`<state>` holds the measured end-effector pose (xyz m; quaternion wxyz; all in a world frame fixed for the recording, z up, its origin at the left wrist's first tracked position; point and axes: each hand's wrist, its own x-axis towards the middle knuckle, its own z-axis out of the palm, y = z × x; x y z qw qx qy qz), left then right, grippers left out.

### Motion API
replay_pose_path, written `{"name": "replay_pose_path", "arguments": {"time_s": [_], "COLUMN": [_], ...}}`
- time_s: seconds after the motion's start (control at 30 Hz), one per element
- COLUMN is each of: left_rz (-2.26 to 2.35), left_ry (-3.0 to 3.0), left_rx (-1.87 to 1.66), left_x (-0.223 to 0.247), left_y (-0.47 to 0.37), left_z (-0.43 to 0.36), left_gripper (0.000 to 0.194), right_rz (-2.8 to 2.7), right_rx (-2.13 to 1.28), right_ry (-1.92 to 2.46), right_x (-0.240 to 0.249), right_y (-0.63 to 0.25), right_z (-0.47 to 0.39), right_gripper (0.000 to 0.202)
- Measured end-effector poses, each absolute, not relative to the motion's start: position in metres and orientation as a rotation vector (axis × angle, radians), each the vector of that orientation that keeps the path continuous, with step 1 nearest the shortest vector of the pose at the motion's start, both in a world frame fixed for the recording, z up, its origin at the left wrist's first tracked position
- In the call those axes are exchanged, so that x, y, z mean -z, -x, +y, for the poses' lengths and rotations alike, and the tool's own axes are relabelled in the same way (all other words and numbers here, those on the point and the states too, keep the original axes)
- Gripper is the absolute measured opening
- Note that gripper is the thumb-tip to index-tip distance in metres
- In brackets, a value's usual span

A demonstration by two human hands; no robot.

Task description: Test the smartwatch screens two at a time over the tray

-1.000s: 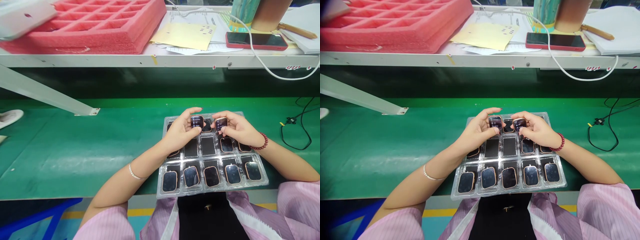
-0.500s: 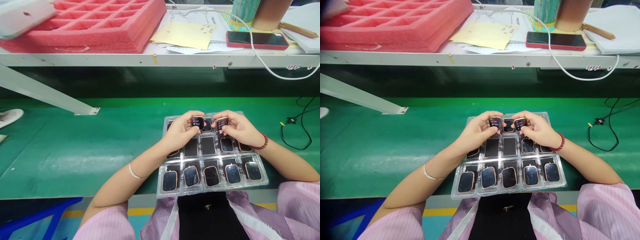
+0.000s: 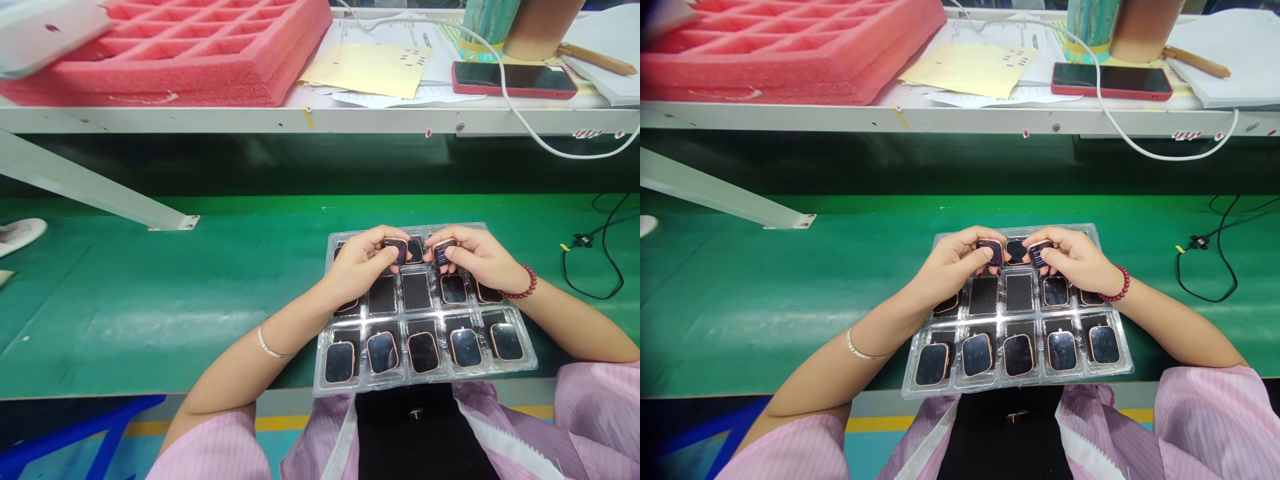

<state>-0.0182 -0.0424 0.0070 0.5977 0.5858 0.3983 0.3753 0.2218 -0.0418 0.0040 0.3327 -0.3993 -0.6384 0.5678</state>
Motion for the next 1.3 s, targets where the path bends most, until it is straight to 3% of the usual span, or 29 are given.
{"name": "replay_pose_path", "arguments": {"time_s": [0.8, 1.0, 1.3], "left_rz": [0.913, 0.909, 0.926], "left_ry": [-1.339, -1.326, -1.332], "left_rx": [-0.869, -0.922, -0.929], "left_x": [-0.0071, -0.0028, -0.0009], "left_y": [0.0171, 0.0166, 0.0181], "left_z": [-0.0423, -0.0412, -0.0405], "left_gripper": [0.022, 0.03, 0.029], "right_rz": [-1.698, -1.726, -1.836], "right_rx": [-1.47, -1.417, -1.389], "right_ry": [1.071, 1.036, 0.936], "right_x": [-0.0037, -0.0041, -0.0036], "right_y": [-0.2221, -0.2225, -0.2207], "right_z": [-0.0419, -0.0416, -0.0438], "right_gripper": [0.021, 0.04, 0.04]}}
